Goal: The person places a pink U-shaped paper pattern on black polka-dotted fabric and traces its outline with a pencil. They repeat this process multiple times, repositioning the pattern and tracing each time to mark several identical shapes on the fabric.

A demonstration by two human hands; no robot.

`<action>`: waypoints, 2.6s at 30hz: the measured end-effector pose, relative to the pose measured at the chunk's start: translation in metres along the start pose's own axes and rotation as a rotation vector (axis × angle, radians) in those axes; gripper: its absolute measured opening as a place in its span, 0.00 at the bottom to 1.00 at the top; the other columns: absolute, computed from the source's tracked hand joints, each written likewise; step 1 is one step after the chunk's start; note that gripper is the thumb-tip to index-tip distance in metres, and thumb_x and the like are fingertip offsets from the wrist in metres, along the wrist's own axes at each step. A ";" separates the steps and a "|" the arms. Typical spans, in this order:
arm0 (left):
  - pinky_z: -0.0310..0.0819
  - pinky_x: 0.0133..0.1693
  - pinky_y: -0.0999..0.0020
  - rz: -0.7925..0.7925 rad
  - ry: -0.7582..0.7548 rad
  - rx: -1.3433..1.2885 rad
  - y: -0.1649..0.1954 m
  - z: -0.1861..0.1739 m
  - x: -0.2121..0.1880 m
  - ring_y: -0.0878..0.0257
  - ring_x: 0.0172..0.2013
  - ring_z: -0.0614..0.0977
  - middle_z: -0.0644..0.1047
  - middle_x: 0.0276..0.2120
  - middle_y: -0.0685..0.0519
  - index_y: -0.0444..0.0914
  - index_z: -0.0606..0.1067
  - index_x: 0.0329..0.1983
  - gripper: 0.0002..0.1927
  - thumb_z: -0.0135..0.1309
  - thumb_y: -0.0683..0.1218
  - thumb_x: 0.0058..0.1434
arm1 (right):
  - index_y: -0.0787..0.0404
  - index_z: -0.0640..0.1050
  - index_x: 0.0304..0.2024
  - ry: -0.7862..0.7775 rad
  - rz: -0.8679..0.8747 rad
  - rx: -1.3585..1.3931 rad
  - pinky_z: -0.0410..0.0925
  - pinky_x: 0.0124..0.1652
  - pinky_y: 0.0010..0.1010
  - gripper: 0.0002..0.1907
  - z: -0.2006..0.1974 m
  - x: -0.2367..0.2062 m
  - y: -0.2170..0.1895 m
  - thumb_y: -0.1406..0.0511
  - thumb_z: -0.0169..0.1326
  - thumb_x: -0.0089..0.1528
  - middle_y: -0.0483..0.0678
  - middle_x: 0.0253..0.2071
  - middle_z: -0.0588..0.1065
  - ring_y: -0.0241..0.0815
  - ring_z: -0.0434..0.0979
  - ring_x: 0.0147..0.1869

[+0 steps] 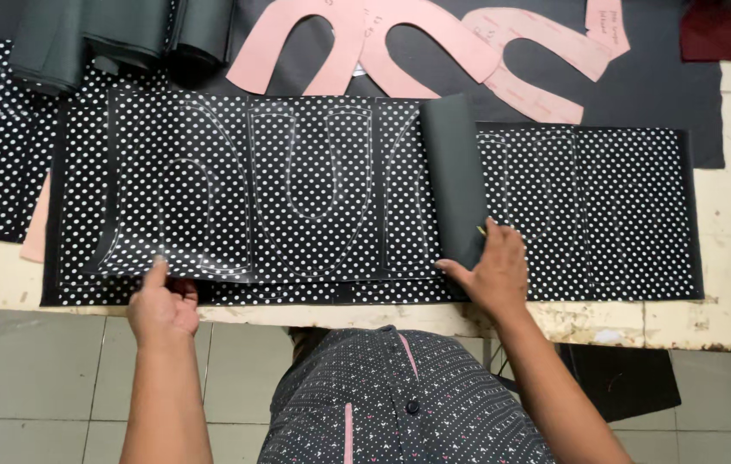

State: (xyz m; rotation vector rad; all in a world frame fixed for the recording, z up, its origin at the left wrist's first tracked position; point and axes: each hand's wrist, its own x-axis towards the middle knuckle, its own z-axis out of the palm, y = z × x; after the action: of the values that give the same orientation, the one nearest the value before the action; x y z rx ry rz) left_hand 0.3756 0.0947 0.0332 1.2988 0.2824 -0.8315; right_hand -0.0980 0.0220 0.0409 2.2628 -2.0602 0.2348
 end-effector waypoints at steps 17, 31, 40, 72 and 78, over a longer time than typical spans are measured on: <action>0.67 0.23 0.72 0.268 0.045 0.350 -0.006 -0.029 0.001 0.67 0.25 0.77 0.79 0.34 0.54 0.38 0.73 0.36 0.06 0.56 0.34 0.64 | 0.57 0.80 0.52 0.182 0.154 0.442 0.68 0.47 0.35 0.15 -0.021 -0.041 0.050 0.59 0.60 0.65 0.48 0.48 0.73 0.43 0.73 0.49; 0.71 0.27 0.70 0.232 -0.019 0.301 -0.002 -0.031 0.003 0.63 0.30 0.80 0.79 0.39 0.51 0.38 0.73 0.39 0.06 0.57 0.35 0.66 | 0.62 0.75 0.57 0.342 0.474 -0.156 0.59 0.66 0.52 0.24 -0.024 -0.020 0.197 0.58 0.62 0.61 0.56 0.61 0.65 0.57 0.64 0.67; 0.76 0.30 0.67 0.175 -0.021 0.278 0.007 -0.034 0.010 0.62 0.34 0.83 0.79 0.39 0.52 0.38 0.72 0.40 0.07 0.56 0.35 0.64 | 0.64 0.77 0.60 0.218 0.488 -0.092 0.60 0.58 0.57 0.34 -0.032 -0.008 0.215 0.50 0.68 0.60 0.63 0.57 0.65 0.65 0.64 0.62; 0.70 0.29 0.73 0.273 -0.017 0.457 0.004 -0.054 0.001 0.71 0.27 0.75 0.79 0.33 0.58 0.38 0.75 0.41 0.06 0.59 0.38 0.64 | 0.65 0.83 0.47 0.263 0.693 -0.073 0.69 0.50 0.54 0.25 -0.037 -0.009 0.274 0.52 0.67 0.60 0.64 0.46 0.78 0.66 0.76 0.52; 0.68 0.28 0.73 0.281 -0.012 0.424 0.003 -0.055 0.002 0.71 0.26 0.73 0.78 0.32 0.57 0.38 0.75 0.41 0.05 0.59 0.38 0.64 | 0.68 0.83 0.47 0.188 0.750 0.023 0.69 0.46 0.53 0.32 -0.040 -0.008 0.283 0.48 0.72 0.58 0.61 0.44 0.78 0.62 0.77 0.47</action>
State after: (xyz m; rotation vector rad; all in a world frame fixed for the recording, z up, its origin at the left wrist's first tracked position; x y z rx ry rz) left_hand 0.3930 0.1446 0.0182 1.6819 -0.0942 -0.6770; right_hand -0.3825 0.0089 0.0653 1.3031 -2.6853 0.4816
